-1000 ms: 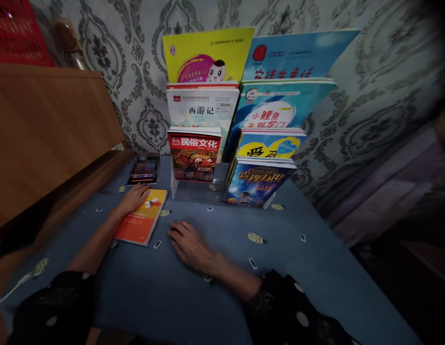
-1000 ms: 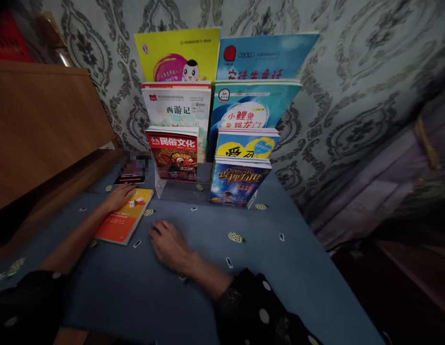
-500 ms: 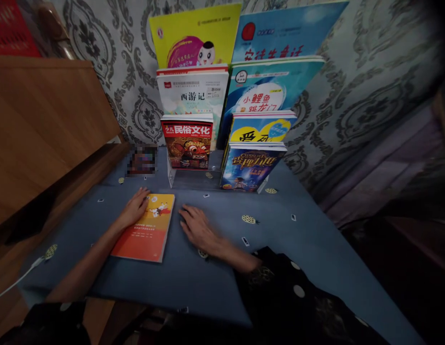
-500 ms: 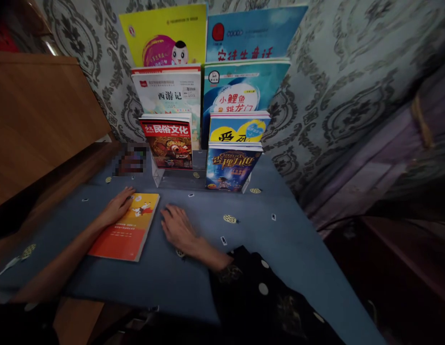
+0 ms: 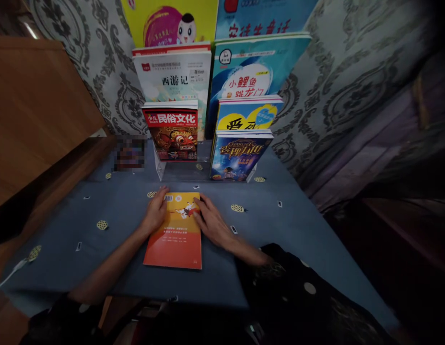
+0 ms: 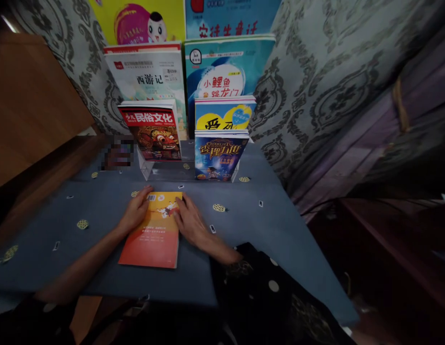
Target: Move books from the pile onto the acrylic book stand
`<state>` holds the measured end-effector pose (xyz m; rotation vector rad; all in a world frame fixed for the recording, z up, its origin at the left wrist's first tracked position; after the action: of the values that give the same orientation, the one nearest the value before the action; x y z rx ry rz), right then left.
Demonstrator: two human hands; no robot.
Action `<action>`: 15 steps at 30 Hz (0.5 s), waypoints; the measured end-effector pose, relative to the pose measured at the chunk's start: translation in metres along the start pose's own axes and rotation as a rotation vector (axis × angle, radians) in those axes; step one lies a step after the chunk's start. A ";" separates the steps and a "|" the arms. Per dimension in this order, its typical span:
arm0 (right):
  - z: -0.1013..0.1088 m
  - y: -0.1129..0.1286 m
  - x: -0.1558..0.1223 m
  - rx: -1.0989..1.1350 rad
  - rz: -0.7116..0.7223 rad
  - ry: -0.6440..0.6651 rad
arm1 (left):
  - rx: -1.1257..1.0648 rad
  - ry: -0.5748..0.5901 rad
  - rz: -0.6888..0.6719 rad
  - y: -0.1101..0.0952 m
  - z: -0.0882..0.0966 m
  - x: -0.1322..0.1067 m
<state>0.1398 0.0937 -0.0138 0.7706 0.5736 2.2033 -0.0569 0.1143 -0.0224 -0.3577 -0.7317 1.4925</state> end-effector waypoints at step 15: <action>0.004 -0.001 -0.003 -0.043 -0.013 -0.003 | 0.284 -0.030 -0.130 -0.028 0.017 -0.040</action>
<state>0.1448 0.0931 -0.0124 0.7453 0.5267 2.1950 -0.0433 0.0694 -0.0006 -0.0707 -0.5456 1.4570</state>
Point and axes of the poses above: each hand's wrist, its own x-axis towards the middle knuckle, its own z-axis out of the back of the hand, y = z × x, the point moved 10 cm from there along x, towards the middle knuckle, and after that the axes turned 5 degrees about z, right-handed, at the moved point
